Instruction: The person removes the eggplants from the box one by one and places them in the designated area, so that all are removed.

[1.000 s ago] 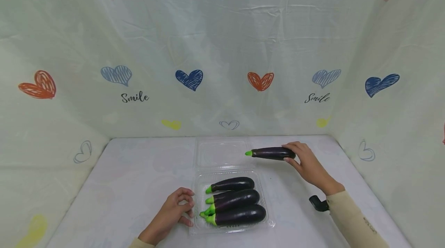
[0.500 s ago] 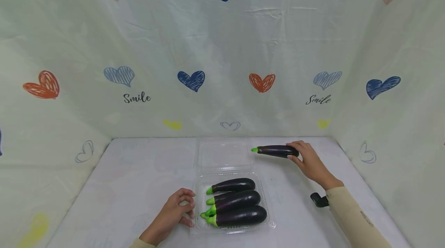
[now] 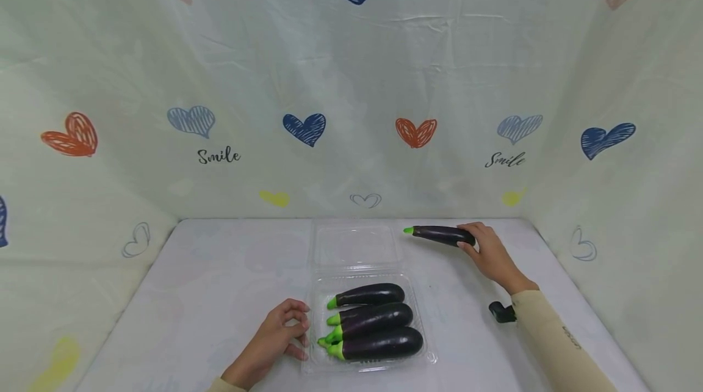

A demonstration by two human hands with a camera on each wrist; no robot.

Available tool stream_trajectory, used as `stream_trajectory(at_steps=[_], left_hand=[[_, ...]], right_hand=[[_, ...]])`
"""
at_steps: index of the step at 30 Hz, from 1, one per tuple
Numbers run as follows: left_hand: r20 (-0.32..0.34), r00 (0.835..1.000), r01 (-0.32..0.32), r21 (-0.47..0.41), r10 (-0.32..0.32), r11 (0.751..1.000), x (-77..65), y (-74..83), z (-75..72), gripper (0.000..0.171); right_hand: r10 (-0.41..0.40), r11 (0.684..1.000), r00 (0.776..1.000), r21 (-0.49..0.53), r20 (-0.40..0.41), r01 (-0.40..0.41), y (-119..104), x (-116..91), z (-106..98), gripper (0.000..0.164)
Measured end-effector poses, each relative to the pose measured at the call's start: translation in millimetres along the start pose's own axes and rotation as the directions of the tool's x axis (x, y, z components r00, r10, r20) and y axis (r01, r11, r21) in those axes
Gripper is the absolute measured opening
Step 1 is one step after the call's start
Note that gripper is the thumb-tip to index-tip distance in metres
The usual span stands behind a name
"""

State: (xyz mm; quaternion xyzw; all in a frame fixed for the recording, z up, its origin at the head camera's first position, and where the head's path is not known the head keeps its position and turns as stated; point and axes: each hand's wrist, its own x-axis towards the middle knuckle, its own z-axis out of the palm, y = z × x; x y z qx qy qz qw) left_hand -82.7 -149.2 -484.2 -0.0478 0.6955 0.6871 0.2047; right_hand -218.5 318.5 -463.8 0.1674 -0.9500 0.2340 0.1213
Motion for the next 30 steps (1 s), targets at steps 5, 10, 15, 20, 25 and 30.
stream_trajectory(at_steps=[5,10,15,20,25,30], left_hand=[[0.000,1.000,0.003,0.002,-0.003,1.000,-0.6,0.9,0.6,0.032],[0.000,1.000,0.005,0.001,-0.005,1.000,-0.9,1.5,1.2,0.032],[-0.003,1.000,0.011,0.005,-0.011,1.000,0.0,1.3,1.8,0.031],[0.000,1.000,0.014,0.005,-0.014,1.000,-0.5,2.4,2.3,0.031],[0.004,1.000,0.012,0.002,-0.012,1.000,-0.7,2.2,2.4,0.030],[0.003,1.000,0.010,0.002,-0.010,1.000,-0.5,1.5,2.1,0.030]], right_hand=[[0.036,0.999,0.999,-0.012,0.024,-0.035,6.0,1.8,2.2,0.042],[0.039,0.999,0.997,-0.016,0.063,-0.038,10.5,3.9,6.6,0.042],[0.020,1.000,0.996,-0.019,0.092,-0.018,13.7,7.7,11.6,0.042],[-0.007,0.999,0.996,-0.041,0.094,0.011,15.8,10.7,16.8,0.036],[-0.019,0.998,0.994,-0.051,0.107,0.025,17.1,12.0,19.6,0.029],[-0.013,0.998,0.994,-0.062,0.108,0.020,16.1,13.0,22.1,0.034]])
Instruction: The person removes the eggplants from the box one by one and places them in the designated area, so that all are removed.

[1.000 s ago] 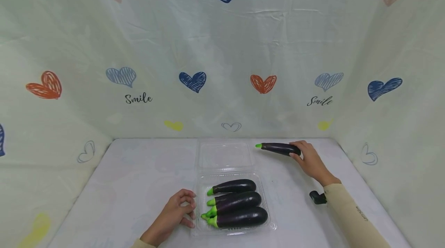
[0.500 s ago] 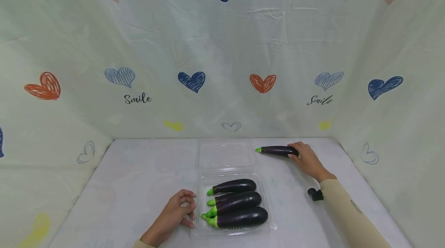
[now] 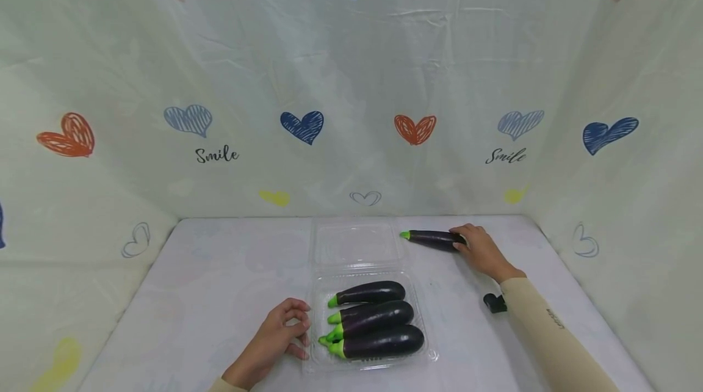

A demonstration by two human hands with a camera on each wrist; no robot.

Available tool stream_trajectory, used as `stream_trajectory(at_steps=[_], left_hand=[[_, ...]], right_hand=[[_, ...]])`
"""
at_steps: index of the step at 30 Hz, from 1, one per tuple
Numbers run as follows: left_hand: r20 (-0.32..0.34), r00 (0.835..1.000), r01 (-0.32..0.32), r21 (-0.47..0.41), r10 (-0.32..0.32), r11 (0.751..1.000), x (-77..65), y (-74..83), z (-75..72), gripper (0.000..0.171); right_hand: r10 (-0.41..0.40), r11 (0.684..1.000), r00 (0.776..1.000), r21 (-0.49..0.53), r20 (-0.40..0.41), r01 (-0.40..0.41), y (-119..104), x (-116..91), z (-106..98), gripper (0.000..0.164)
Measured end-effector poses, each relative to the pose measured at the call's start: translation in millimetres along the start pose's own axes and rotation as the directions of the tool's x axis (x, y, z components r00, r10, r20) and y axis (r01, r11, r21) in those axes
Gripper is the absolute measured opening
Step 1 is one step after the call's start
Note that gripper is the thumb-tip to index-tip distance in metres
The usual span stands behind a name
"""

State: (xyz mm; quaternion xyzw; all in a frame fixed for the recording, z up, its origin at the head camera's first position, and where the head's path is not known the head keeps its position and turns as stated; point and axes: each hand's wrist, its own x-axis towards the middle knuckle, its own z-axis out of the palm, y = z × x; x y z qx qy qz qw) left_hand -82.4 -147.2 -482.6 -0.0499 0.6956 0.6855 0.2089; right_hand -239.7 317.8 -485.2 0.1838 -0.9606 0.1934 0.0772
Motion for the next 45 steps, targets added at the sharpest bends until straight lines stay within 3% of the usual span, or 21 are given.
stream_trajectory(at_steps=[9,19,31,45], left_hand=[[0.003,1.000,0.003,-0.003,-0.003,1.000,-0.8,1.7,-0.4,0.031],[0.009,1.000,0.000,-0.005,0.000,1.000,-1.3,0.6,0.3,0.031],[0.002,1.000,-0.006,0.001,0.006,1.000,-2.8,2.9,0.8,0.030],[0.001,1.000,-0.011,0.010,0.011,1.000,-0.4,-0.4,-0.3,0.032]], right_hand=[[-0.004,0.999,1.000,-0.036,-0.029,0.003,-1.7,4.1,2.7,0.038],[0.049,0.997,0.998,-0.062,-0.029,-0.051,0.0,12.3,6.9,0.041],[0.032,0.997,0.998,-0.065,-0.056,-0.036,-14.8,5.3,1.6,0.044],[-0.152,0.985,0.983,-0.093,-0.100,0.142,-67.4,-17.2,-7.8,0.048]])
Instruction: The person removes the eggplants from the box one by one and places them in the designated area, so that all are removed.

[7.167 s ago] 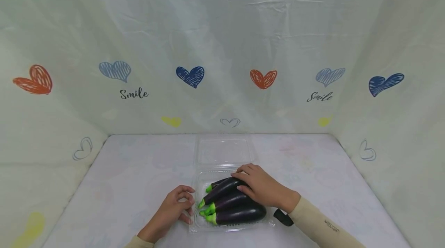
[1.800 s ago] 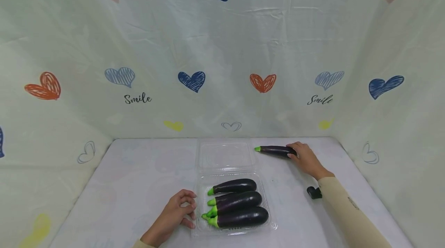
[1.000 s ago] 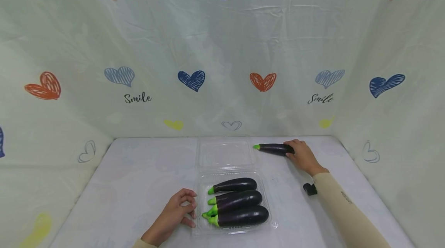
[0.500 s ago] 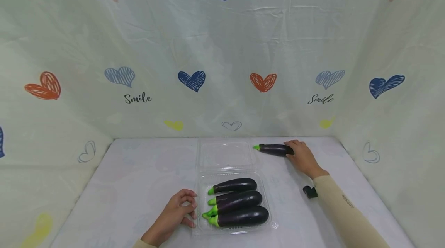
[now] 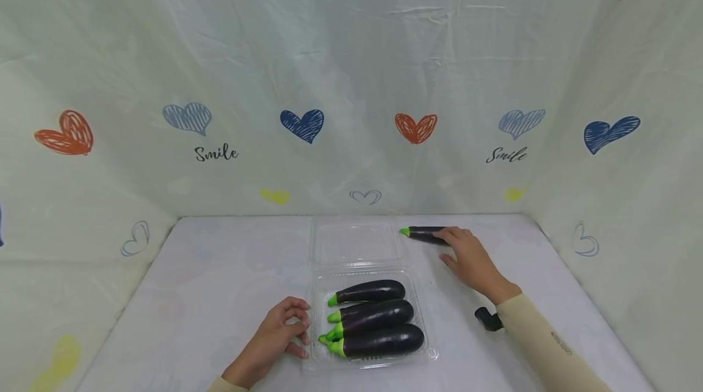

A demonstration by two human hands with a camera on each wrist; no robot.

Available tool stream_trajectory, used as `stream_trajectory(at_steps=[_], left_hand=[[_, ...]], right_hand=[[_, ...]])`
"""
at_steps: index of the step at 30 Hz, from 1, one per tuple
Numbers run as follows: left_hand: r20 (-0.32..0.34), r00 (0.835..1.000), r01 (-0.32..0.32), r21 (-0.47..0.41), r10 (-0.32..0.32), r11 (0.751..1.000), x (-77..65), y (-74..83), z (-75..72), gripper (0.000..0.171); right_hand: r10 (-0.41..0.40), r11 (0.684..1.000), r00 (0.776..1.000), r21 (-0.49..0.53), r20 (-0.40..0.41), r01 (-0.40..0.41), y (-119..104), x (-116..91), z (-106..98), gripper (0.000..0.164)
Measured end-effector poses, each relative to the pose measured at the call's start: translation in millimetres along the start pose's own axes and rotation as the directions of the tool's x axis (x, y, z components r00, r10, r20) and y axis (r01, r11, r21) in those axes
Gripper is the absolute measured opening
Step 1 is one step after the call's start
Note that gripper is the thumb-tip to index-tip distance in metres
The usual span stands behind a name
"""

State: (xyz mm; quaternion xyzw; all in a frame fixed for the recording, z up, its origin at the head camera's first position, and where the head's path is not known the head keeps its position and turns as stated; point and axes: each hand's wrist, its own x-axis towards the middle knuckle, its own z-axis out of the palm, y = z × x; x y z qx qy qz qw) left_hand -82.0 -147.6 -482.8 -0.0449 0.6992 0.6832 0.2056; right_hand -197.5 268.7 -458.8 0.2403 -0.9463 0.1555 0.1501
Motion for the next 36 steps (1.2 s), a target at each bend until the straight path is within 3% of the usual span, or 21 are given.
stream_trajectory(at_steps=[13,21,29,36], left_hand=[[0.021,1.000,-0.016,-0.016,0.017,1.000,-1.1,2.1,-0.9,0.033],[0.021,1.000,-0.017,-0.013,0.017,1.000,-0.3,1.2,-1.1,0.033],[0.006,1.000,0.003,-0.012,-0.003,1.000,0.4,0.8,-0.8,0.033],[0.010,1.000,0.011,-0.020,-0.010,1.000,0.2,0.7,-0.8,0.032]], right_hand=[[-0.131,0.991,0.991,0.006,-0.021,0.131,-60.1,-6.6,-17.9,0.047],[-0.197,0.980,0.980,0.030,0.015,0.196,-90.3,-16.0,-22.1,0.047],[-0.255,0.966,0.960,0.079,0.112,0.247,-112.5,-23.7,-21.8,0.044],[-0.269,0.960,0.938,0.139,0.220,0.243,-123.4,-29.4,-20.1,0.043]])
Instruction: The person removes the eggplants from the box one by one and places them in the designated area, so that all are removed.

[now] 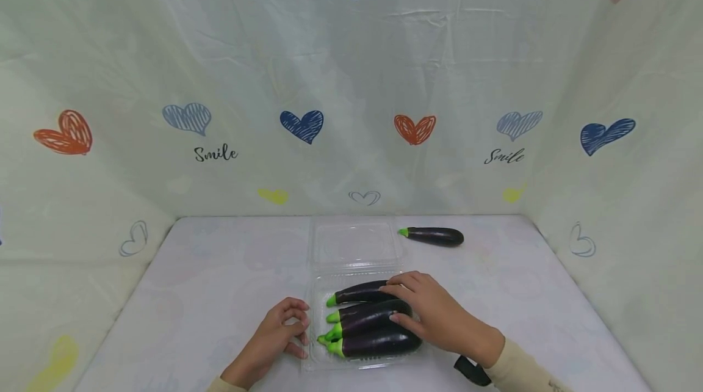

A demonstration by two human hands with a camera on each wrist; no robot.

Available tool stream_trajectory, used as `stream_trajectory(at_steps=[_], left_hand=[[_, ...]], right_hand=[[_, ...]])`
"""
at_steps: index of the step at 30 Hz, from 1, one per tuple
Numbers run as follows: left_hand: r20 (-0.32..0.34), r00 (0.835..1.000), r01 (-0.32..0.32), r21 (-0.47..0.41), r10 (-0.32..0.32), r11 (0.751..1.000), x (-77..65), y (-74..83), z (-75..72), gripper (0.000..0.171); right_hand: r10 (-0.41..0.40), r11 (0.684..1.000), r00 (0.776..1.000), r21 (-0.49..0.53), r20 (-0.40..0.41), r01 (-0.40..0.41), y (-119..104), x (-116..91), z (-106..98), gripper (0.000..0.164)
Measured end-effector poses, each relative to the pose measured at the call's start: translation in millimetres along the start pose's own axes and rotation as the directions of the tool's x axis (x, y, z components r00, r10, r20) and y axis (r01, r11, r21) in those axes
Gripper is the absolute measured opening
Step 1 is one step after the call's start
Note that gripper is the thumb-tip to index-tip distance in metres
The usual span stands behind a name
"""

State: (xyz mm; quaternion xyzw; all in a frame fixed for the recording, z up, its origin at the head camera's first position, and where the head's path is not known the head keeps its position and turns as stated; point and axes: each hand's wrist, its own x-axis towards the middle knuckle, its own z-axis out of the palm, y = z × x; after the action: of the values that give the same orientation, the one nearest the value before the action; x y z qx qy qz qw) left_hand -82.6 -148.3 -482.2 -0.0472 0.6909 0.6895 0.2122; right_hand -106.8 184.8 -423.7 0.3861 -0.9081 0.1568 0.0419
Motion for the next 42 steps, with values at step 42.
stream_trajectory(at_steps=[42], left_hand=[[-0.006,1.000,-0.010,0.005,0.010,1.000,-1.1,-0.5,2.2,0.031]], right_hand=[[-0.009,0.998,0.993,0.069,0.118,0.000,-3.7,-5.3,7.8,0.045]])
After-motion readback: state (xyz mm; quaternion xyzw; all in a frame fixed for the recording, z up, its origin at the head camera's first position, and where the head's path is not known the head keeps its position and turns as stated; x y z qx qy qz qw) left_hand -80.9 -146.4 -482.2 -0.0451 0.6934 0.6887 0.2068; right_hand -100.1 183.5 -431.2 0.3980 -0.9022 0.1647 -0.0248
